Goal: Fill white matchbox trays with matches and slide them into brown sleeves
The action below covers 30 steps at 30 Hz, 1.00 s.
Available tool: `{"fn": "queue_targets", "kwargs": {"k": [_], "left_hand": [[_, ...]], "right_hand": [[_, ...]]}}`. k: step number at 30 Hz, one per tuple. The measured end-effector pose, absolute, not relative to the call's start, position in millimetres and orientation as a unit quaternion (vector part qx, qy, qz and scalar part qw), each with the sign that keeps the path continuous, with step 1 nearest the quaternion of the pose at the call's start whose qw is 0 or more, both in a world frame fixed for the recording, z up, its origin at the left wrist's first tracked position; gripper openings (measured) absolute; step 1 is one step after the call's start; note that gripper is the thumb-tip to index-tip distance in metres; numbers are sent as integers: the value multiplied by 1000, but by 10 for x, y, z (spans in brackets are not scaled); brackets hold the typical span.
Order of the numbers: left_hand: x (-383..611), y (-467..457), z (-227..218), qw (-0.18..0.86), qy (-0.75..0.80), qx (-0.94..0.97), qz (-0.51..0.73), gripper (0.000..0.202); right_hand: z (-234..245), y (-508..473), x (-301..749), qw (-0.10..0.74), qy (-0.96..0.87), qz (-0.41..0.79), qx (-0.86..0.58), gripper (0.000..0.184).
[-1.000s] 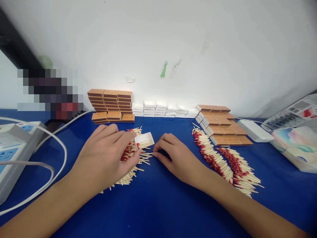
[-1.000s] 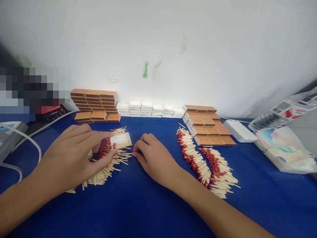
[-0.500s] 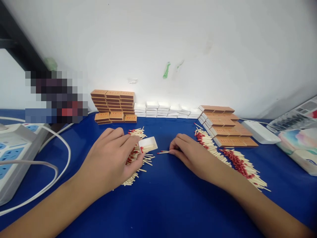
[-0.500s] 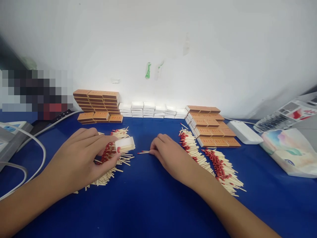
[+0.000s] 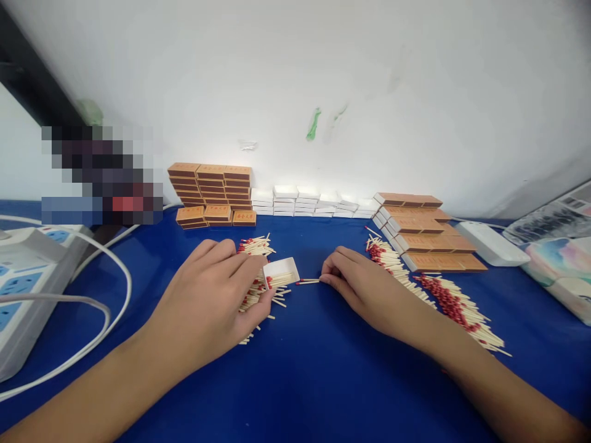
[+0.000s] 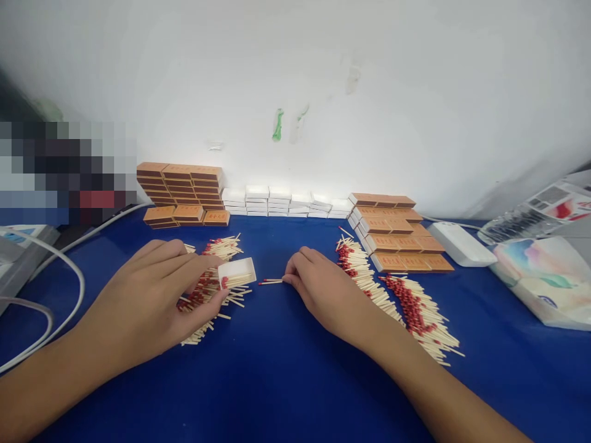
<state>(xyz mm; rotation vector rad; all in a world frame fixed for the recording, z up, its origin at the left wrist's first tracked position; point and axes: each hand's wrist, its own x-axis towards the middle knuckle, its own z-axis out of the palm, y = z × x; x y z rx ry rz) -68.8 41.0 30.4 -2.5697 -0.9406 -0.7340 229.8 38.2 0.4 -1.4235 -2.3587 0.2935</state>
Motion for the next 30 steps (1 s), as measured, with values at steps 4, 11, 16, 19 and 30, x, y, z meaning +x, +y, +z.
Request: {"fn": "queue_targets", "kwargs": {"k": [4,11,16,19,30], "left_hand": [[-685,410,312,159,-332,-892,-263,15],[-684,413,314,157,-333,-893,-261,12],[-681,413,314,155,-326,-893,-268,14],[-683,412,302,150,-325,-894,-268,14],[-681,413,251,138,-329,-898,-255,15]], "right_hand": [[-7,403,2264,187,-836,110,-505,16],[-18,429,2250,201,-832,128,-500,16],[22,400,2230,206,-836,163,-482,11],[30,381,2192,204,-838,173,-476,10],[153,359,2228,227,-839,112,-482,15]]}}
